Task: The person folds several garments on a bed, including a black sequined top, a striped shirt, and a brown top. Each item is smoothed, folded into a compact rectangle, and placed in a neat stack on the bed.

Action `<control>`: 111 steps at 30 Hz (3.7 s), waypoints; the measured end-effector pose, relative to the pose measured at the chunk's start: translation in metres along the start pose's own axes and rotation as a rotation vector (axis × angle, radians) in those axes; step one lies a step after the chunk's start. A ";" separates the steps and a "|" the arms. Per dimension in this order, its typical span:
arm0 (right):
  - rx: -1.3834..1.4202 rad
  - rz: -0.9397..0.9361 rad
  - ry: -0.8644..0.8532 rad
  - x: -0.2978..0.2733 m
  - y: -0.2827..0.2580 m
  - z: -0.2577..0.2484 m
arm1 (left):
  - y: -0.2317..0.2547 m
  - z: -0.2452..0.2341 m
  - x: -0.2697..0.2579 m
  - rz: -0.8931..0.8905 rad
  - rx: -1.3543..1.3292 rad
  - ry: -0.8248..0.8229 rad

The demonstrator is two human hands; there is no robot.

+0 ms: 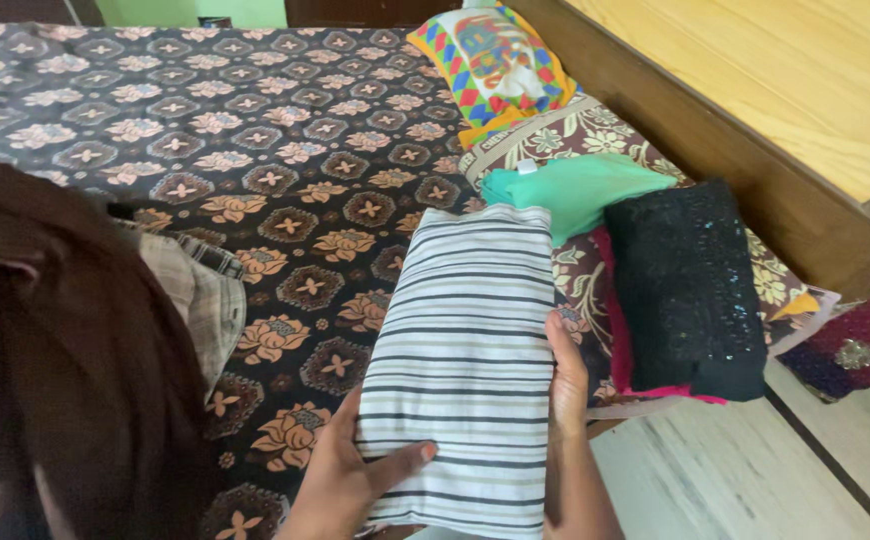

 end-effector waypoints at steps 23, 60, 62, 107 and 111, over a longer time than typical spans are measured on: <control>-0.831 -0.204 -0.142 0.071 -0.321 -0.065 | -0.056 0.225 0.121 0.137 -0.016 -0.335; -2.434 -0.569 0.212 0.069 -0.214 0.022 | -0.055 0.005 0.077 0.135 0.250 0.048; -2.336 -0.645 0.111 0.057 -0.183 0.052 | -0.047 -0.013 0.065 0.237 0.264 0.092; -0.725 0.334 -0.187 -0.054 0.184 0.049 | -0.040 -0.089 -0.032 0.381 0.064 -0.055; -0.646 0.557 0.002 -0.050 0.170 0.025 | -0.048 -0.064 -0.023 0.339 -0.039 -0.197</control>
Point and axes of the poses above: each hand's wrist, its own x-axis towards the middle knuckle, its own z-axis out of the palm, y = z × x, the point moved 6 cm from there along x, towards the middle knuckle, and after that the axes turned 7 degrees about -y, right-handed, at the moved point
